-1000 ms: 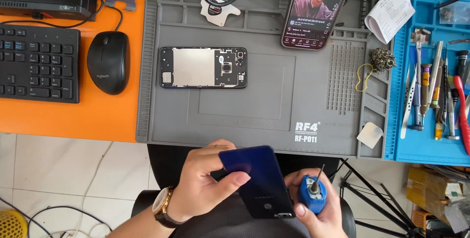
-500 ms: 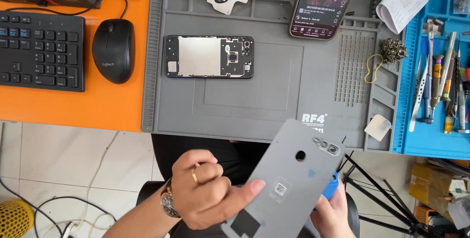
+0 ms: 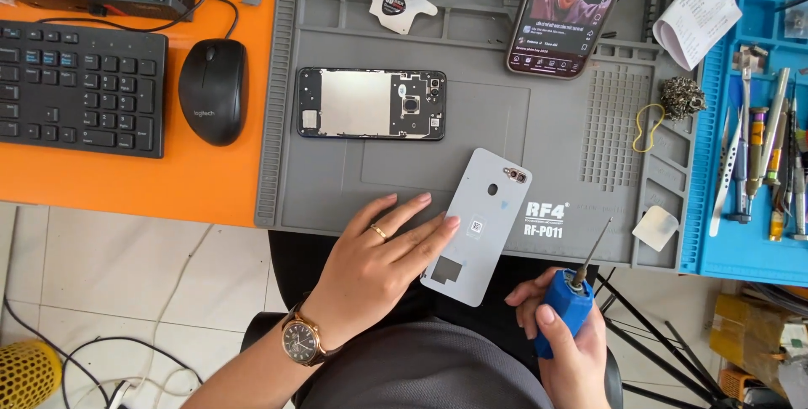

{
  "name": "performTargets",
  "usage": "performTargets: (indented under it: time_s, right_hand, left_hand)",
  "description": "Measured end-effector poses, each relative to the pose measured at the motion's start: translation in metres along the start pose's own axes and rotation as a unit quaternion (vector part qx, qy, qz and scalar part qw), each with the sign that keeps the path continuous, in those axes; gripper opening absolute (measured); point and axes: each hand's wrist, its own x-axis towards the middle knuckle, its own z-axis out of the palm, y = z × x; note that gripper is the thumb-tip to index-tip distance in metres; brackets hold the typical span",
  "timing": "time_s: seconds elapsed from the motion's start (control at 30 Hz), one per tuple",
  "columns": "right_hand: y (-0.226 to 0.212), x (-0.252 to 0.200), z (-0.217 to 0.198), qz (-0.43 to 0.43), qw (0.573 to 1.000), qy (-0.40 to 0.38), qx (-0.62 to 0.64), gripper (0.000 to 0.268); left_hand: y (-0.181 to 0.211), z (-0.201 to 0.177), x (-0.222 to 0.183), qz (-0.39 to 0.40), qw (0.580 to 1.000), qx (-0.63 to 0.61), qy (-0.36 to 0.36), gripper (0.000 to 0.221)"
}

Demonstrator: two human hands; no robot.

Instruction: The person uses a blue electric screwdriver to remove screws from the back cover of a smartphone. They then place the cover aside and proceed to remove screws from the internal frame of the phone.

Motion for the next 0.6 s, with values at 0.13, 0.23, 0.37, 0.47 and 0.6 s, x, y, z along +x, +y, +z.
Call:
performTargets:
  time_s: [0.13,0.23,0.37,0.47,0.6]
  right_hand:
    - [-0.005,-0.001,0.007,-0.004,0.999,0.007,-0.041,0.047]
    - [-0.005,-0.004,0.005,-0.007,0.989,0.023,-0.148,0.045]
    - [-0.007,-0.009,0.010,-0.034,0.958,0.052,-0.279,0.038]
    - [-0.009,-0.019,0.009,-0.046,0.963,0.064,-0.258,0.041]
    - [-0.009,-0.030,0.010,-0.011,0.962,0.080,-0.260,0.043]
  left_hand:
    - [0.002,-0.006,0.003,0.012,1.000,-0.008,-0.008,0.039]
    - [0.011,-0.015,0.008,0.044,0.997,-0.055,-0.003,0.031]
    - [0.036,-0.017,0.010,0.018,0.984,-0.177,0.019,0.031]
    - [0.046,-0.015,0.006,-0.169,0.911,-0.373,0.040,0.047]
    - [0.045,-0.018,0.018,-0.267,0.861,-0.432,-0.020,0.075]
